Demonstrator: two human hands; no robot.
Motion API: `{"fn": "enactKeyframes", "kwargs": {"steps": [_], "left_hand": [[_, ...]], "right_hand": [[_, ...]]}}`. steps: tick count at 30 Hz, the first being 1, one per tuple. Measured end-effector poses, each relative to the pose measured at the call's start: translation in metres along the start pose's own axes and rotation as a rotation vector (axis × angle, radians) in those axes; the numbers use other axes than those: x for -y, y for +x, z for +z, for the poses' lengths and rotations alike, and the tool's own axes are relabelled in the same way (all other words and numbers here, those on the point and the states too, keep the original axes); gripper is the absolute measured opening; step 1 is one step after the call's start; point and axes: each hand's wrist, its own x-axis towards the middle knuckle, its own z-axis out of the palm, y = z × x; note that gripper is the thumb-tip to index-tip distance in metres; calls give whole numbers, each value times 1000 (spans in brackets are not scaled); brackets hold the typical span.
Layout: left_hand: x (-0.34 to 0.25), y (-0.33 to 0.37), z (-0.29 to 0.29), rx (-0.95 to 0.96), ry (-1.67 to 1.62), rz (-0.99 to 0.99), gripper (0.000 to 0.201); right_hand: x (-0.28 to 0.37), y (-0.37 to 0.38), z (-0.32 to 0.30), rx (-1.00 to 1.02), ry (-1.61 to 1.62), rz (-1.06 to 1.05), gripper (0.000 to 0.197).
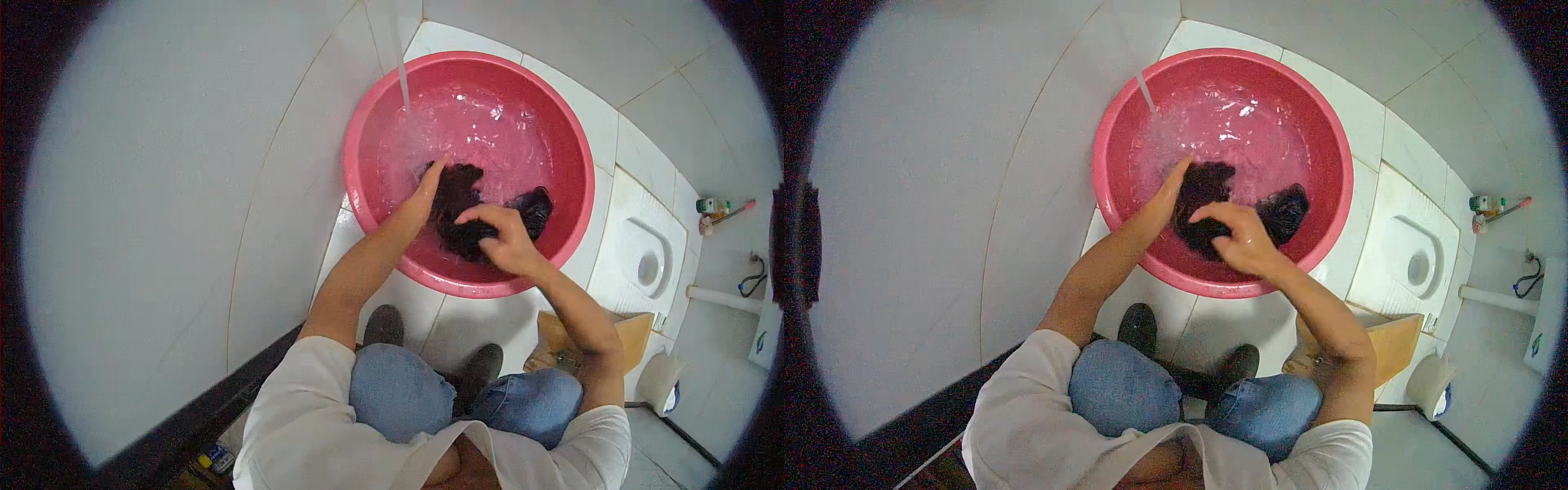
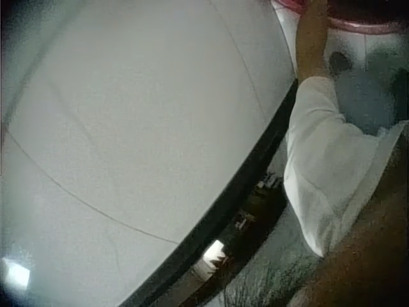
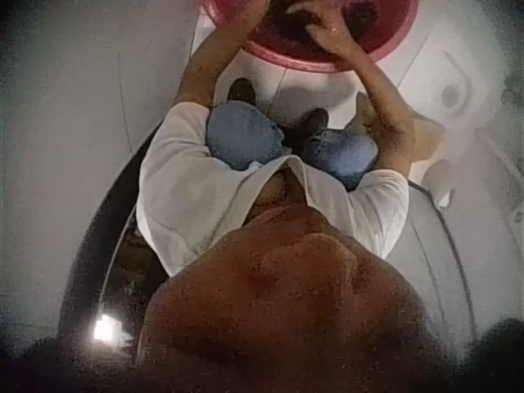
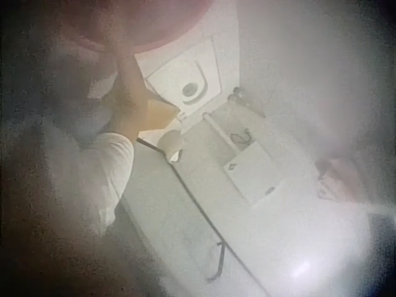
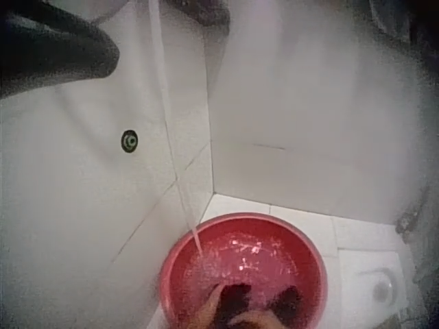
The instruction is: Washing a black garment by hand in a pink basin and using a wooden washboard.
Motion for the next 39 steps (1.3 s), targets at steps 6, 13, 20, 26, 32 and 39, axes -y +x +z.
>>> {"fn": "enactKeyframes", "kwargs": {"steps": [6, 13, 20, 26, 32, 39], "left_hand": [[47, 6, 5, -17, -110, -298, 44], [88, -4, 17, -98, -307, -213, 35], [17, -21, 67, -401, 1, 434, 34], [-2, -8, -65, -688, 122, 220, 41], [33, -6, -18, -844, 600, 162, 57], [89, -5, -83, -695, 1099, 217, 103]], "right_hand": [[-1, 1, 36, -63, -407, -21, 42], [-91, -13, 7, 79, -702, 162, 44], [-100, -42, -83, -265, -765, 658, 37], [-109, -11, -43, -106, -876, 393, 37], [-145, -55, 2, 599, -1227, 136, 71], [-172, -13, -25, 792, -695, 505, 56]]}}
